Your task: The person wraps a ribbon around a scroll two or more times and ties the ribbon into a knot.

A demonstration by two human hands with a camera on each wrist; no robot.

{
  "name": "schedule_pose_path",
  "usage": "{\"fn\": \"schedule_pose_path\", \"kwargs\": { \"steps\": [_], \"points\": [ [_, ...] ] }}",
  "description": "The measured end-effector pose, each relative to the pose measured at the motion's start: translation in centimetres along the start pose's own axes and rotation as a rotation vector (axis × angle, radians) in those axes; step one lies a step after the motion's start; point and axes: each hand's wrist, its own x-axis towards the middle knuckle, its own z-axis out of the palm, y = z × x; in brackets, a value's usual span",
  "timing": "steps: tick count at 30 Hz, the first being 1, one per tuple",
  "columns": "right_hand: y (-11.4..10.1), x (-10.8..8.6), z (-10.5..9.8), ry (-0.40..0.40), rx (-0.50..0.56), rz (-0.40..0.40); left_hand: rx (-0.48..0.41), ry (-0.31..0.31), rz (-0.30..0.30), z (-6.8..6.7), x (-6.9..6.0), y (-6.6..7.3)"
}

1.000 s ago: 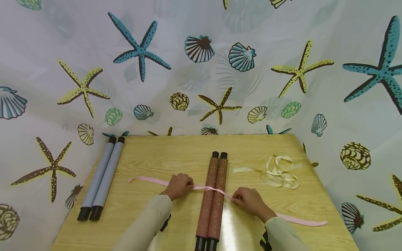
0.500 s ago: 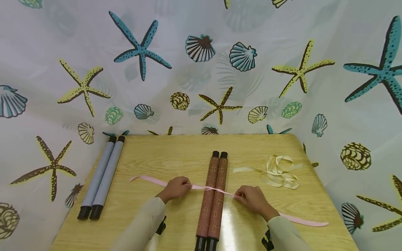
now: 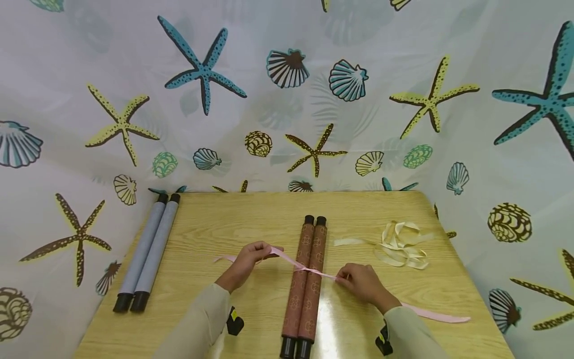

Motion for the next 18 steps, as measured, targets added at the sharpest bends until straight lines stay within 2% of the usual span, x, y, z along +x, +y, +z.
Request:
{"fn": "schedule_pose_path", "kwargs": {
  "steps": [5, 7, 10, 14, 16, 18],
  "points": [
    [0.0, -0.1, 0.0, 0.007, -0.004, -0.021, -0.178, -0.051, 0.04, 0.8, 0.2, 0.9],
    [0.2, -0.1, 0.1, 0.003, 0.003, -0.037, -0.204, -0.063, 0.059, 1.2, 0.3, 1.2],
    [0.6, -0.5, -0.1, -0.011, 0.075, -0.012, -0.191, -0.062, 0.076, 1.7, 0.5, 1.4],
    [2.2, -1.7, -2.0, 0.002, 0.158, 0.109, -0.142, -0.04, 0.082, 2.2, 0.8, 1.3],
    [3.5, -2.8, -3.9, 0.011, 0.142, 0.199, -0.114, -0.029, 0.089, 2.3, 0.9, 1.2],
    [5.1, -4.2, -6.1, -0.012, 0.09, 0.295, -0.097, -0.016, 0.1, 2.4, 1.1, 0.9]
  ]
}}
